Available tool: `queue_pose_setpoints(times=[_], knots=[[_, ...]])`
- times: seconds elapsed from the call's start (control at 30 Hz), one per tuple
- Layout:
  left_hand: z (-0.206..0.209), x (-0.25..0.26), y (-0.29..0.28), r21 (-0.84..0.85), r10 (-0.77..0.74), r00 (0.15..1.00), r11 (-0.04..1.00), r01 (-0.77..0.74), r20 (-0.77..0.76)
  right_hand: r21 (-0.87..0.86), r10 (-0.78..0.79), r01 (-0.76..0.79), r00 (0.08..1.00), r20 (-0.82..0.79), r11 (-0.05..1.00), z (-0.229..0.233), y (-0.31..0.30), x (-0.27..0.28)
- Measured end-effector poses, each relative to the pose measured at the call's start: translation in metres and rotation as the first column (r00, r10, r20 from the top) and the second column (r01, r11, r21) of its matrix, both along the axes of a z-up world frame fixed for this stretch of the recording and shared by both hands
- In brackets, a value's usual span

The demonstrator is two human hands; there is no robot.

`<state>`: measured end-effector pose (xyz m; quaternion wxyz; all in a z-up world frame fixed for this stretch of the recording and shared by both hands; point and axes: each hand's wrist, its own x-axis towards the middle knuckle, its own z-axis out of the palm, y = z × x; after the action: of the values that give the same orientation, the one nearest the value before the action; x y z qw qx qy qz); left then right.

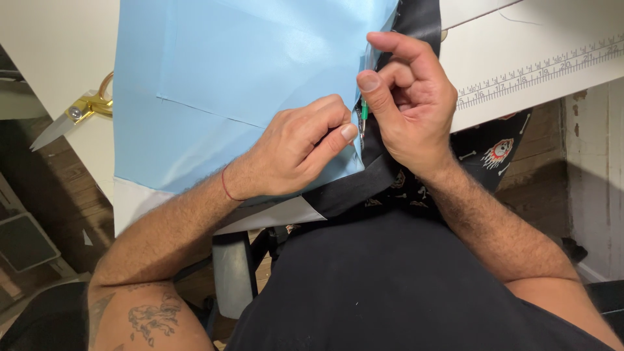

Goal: Using a seam ripper to carefully remove stitches from a seam on a piece of material.

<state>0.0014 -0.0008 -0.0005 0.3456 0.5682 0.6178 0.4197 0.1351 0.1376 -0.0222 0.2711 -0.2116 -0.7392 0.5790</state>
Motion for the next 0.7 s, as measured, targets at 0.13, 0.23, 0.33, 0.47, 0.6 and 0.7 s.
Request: queue_pose_setpoints(times=[0.13, 0.23, 0.33, 0.47, 0.6, 0.7], knots=[[-0.0001, -0.0002, 0.0002, 0.007, -0.003, 1.0, 1.0, 0.003, -0.009, 0.013, -0.003, 0.003, 1.0, -0.014, 1.0, 0.0004, -0.0004, 0.0002], [0.0006, -0.0002, -0.0008, -0.005, -0.001, 1.0, 1.0, 0.001, -0.012, 0.001, 0.015, -0.015, 1.0, 0.026, 1.0, 0.0012, -0.0007, 0.0006], [0.001, -0.0003, 0.0, -0.015, -0.001, 1.0, 1.0, 0.001, -0.016, -0.024, 0.034, -0.034, 0.999, 0.032, 0.999, 0.0026, 0.0004, 0.0003], [0.0015, 0.0003, -0.0007, -0.003, 0.007, 1.0, 1.0, -0.007, -0.008, 0.011, 0.069, -0.069, 0.996, 0.048, 0.998, 0.0027, 0.0002, 0.0021], [0.0025, -0.0002, -0.0006, 0.001, 0.004, 1.0, 1.0, -0.004, 0.001, 0.035, 0.088, -0.091, 0.993, 0.073, 0.995, 0.0034, 0.0013, 0.0032], [0.0012, 0.0003, -0.001, 0.003, 0.006, 1.0, 1.0, -0.006, -0.004, 0.062, 0.095, -0.099, 0.993, 0.067, 0.993, 0.0024, 0.0024, 0.0035]])
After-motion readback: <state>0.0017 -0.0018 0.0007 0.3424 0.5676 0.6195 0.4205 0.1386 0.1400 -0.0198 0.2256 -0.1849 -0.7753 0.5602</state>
